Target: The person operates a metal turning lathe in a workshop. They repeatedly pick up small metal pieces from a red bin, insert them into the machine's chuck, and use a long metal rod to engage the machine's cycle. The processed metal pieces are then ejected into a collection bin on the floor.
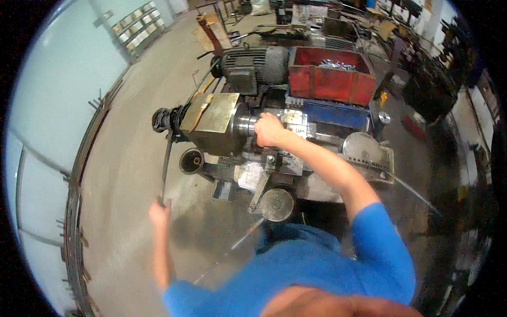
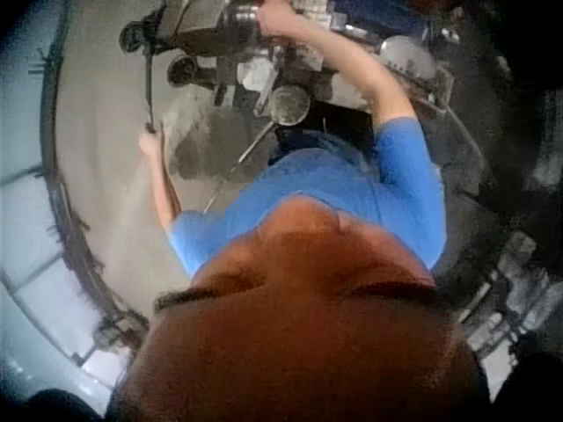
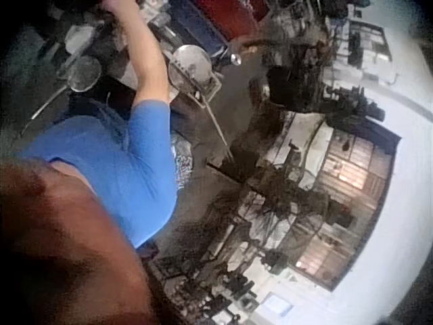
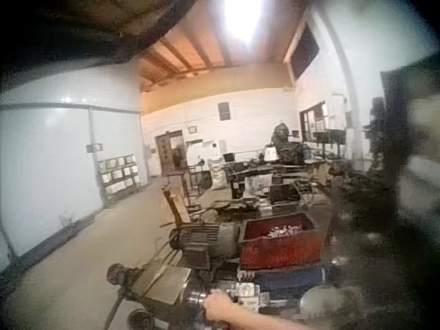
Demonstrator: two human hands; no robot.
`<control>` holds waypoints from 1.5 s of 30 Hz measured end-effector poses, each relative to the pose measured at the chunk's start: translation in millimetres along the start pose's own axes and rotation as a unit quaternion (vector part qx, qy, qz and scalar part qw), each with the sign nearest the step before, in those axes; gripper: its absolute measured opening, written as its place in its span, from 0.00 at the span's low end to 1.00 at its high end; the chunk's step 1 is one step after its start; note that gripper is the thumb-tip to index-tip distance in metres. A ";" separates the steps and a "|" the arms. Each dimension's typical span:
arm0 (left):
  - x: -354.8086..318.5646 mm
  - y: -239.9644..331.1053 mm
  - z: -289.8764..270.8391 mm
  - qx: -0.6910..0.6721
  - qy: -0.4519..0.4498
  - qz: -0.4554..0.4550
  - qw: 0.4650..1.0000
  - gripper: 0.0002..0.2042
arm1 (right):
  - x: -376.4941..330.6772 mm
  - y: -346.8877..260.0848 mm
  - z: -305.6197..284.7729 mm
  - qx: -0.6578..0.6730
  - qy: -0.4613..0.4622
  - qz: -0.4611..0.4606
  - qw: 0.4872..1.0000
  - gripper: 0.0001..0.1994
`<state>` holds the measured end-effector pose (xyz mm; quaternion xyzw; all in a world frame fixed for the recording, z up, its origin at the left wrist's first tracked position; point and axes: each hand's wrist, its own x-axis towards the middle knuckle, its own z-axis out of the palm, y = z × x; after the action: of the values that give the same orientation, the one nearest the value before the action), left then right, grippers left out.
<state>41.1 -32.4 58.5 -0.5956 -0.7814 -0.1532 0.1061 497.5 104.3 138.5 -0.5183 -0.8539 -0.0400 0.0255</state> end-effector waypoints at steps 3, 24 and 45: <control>-18.7 40.8 -26.5 -0.031 -0.085 -0.031 0.995 0.22 | -1.3 0.0 -4.4 -0.003 -0.031 -0.001 1.000 0.10; 45.9 -13.2 65.1 -0.372 -0.249 -0.024 0.894 0.17 | -191.5 114.6 -53.8 0.219 0.213 0.189 0.933 0.23; 38.8 20.0 24.2 -0.411 -0.249 -0.128 0.867 0.14 | -654.9 39.9 218.0 0.141 -0.186 0.710 0.665 0.15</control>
<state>50.3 16.2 51.7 -0.4980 -0.7178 -0.3192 -0.3672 834.6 -435.0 -132.5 -0.9545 -0.2100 0.2076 -0.0403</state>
